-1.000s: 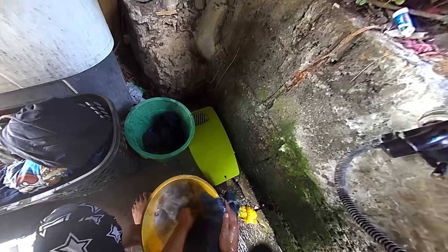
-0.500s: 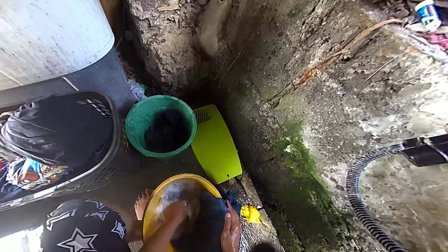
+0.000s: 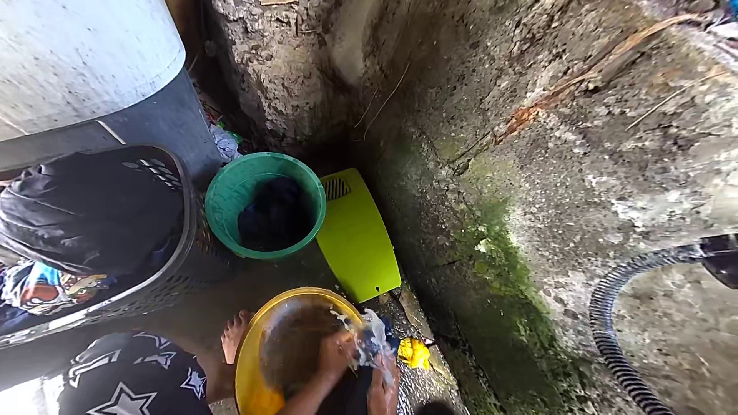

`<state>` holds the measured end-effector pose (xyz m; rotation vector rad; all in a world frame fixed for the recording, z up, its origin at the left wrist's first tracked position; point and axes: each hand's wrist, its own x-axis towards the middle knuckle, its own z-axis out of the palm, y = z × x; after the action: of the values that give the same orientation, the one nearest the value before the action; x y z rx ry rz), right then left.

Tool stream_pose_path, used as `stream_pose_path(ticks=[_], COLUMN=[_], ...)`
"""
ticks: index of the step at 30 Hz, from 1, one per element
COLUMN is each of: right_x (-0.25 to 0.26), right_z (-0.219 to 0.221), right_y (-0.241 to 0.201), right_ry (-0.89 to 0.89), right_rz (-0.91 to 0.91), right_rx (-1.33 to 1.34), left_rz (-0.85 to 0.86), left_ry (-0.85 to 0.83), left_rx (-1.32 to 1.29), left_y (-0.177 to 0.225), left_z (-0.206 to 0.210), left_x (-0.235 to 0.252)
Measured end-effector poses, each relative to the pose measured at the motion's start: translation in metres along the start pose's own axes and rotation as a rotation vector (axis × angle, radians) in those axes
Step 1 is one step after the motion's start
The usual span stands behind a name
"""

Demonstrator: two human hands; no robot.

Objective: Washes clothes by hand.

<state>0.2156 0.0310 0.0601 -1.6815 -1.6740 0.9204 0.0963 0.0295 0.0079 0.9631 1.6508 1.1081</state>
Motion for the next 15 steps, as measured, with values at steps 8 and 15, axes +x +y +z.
stream_pose_path(ticks=[8, 15], right_x=[0.009, 0.007], right_z=[-0.002, -0.001], right_y=[0.000, 0.000], right_ry=[-0.026, -0.026], right_rz=[-0.088, -0.070], right_rx=[-0.022, -0.026], left_rz=[-0.157, -0.370], left_ry=[0.242, -0.256], left_rx=[-0.144, 0.495], left_y=[0.014, -0.059], left_z=[-0.027, -0.009], left_x=[0.008, 0.033])
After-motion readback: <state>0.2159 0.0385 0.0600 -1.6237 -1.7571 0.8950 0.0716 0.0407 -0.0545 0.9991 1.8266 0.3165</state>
